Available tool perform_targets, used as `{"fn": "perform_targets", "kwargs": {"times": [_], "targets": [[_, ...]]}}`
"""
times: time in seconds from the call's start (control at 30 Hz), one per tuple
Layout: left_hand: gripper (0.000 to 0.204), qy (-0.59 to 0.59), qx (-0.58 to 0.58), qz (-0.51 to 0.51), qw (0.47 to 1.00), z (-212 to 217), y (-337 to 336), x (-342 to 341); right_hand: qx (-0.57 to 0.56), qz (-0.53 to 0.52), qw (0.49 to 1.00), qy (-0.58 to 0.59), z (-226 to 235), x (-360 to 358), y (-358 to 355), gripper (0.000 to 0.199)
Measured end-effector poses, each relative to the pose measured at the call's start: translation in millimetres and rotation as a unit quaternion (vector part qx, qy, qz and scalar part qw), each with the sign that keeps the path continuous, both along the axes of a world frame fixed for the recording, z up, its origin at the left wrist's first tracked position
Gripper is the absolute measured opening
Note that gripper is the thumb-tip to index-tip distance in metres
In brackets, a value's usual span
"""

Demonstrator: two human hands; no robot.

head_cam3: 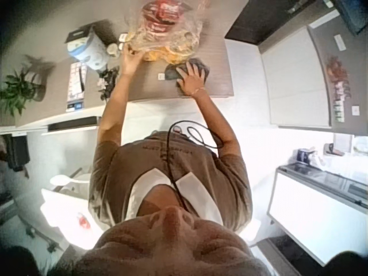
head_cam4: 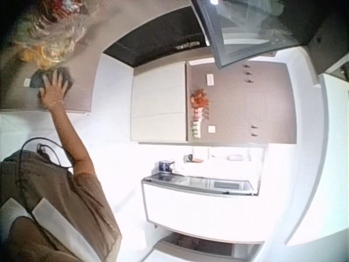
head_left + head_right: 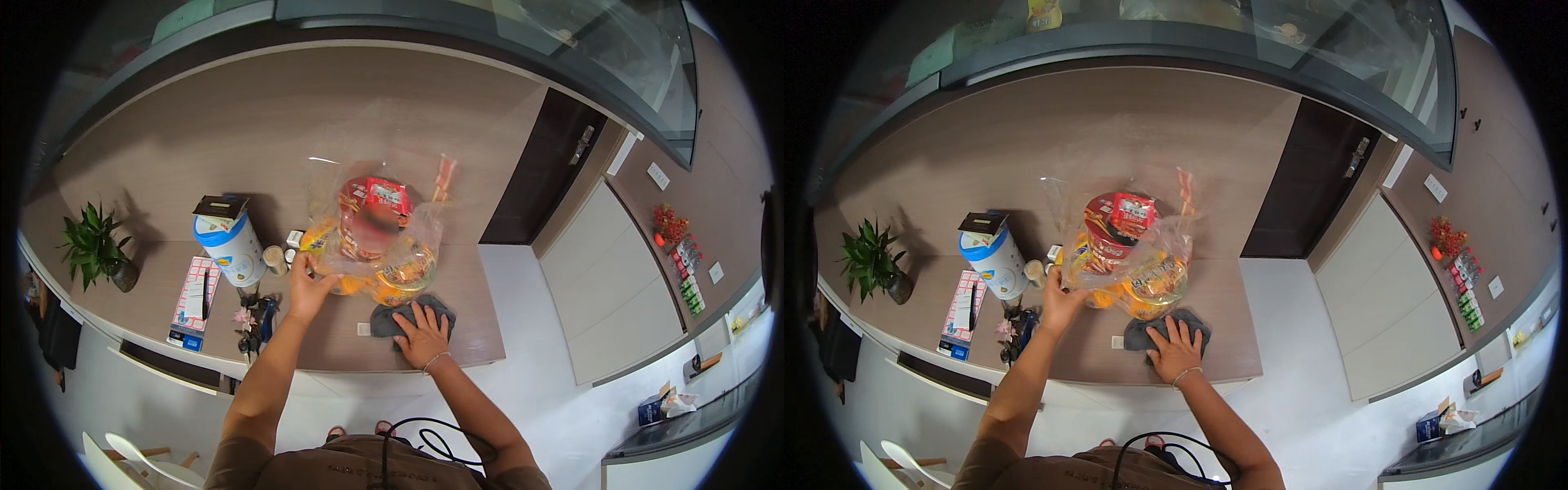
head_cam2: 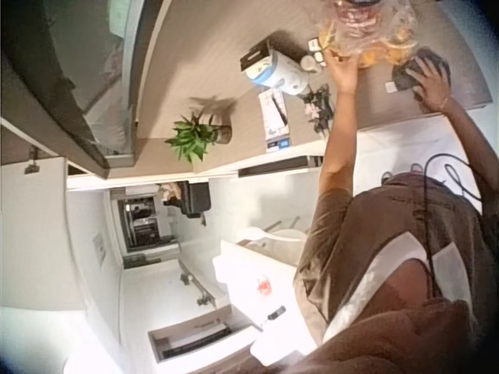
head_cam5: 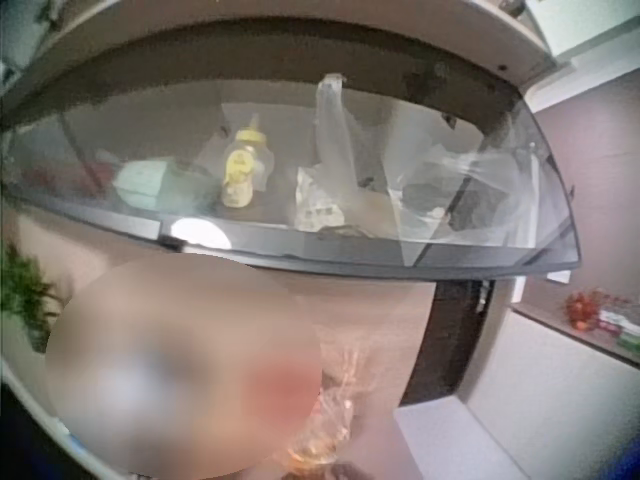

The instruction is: The person clears a countertop by moving a bag of snacks, keys, a container, and a plant, then wipes the surface with a cloth. They continue wiping the side of a cabinet and then wipe a dining table.

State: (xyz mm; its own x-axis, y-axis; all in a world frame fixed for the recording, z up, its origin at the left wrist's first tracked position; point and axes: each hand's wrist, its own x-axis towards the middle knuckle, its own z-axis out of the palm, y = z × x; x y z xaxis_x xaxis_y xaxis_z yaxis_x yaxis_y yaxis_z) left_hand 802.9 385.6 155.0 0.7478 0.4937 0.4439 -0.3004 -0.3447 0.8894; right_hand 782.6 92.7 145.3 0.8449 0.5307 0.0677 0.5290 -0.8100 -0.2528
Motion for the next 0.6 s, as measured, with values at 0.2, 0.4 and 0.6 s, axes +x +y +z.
{"fn": "perform_targets", "kwargs": {"times": [0.2, 0.4, 0.6], "targets": [[0.051, 0.023, -0.010, 0.023, 0.999, 39, 5, -47, -0.002, -0.070, 0.998, 0.004, -6, 50, -31, 0.054], [0.052, 0.072, -0.089, -0.003, 0.993, 51, 15, -89, -0.028, -0.133, 0.991, 0.009, -5, 62, -21, 0.055], [0.055, 0.108, -0.063, 0.062, 0.990, 46, 31, -122, -0.023, 0.025, 0.999, -0.001, -5, 12, 9, 0.054]]}}
